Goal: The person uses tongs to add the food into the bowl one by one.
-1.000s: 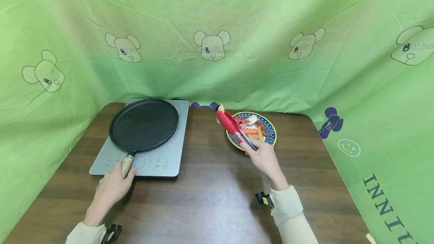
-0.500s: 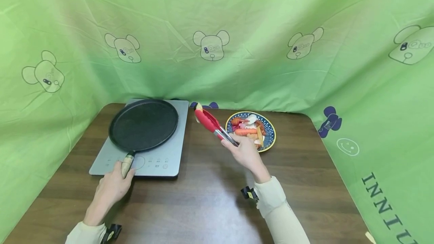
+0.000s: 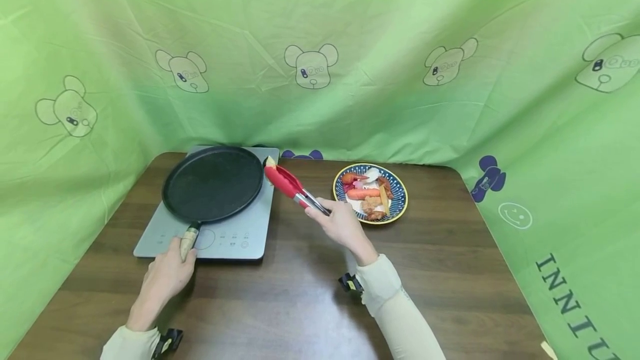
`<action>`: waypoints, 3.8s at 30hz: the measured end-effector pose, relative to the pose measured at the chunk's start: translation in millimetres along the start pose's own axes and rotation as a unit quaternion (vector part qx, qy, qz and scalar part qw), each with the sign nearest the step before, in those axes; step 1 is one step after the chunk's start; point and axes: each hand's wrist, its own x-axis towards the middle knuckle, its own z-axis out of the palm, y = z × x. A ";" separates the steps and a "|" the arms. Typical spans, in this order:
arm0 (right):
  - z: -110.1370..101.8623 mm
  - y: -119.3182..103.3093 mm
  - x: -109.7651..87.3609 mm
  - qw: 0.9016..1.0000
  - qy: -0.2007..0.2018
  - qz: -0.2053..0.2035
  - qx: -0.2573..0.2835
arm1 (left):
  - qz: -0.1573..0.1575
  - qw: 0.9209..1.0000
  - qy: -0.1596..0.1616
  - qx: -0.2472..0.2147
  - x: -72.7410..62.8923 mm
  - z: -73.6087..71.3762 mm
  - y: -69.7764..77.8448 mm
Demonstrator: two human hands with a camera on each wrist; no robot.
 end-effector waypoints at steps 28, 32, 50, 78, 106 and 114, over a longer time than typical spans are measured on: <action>29.3 -21.7 22.7 0.999 -0.038 -0.025 -0.007 | 0.005 1.000 0.010 0.000 1.5 1.1 -2.7; 33.0 -24.7 26.8 0.999 -0.038 -0.031 -0.012 | 0.008 1.000 0.009 0.000 1.7 1.2 -2.1; 39.8 -37.5 41.6 0.998 -0.048 -0.026 -0.028 | 0.005 1.000 0.009 0.000 1.1 2.0 -2.7; 49.7 -56.5 61.8 0.996 -0.068 -0.030 -0.048 | 0.004 1.000 0.009 -0.001 0.3 -0.1 -3.9; 62.6 -60.3 72.2 0.995 -0.090 -0.019 -0.029 | 0.002 1.000 0.001 0.000 3.6 -1.1 -2.5; 65.8 -67.4 77.7 0.994 -0.103 -0.024 -0.027 | 0.003 1.000 0.000 -0.005 1.9 -1.4 -1.4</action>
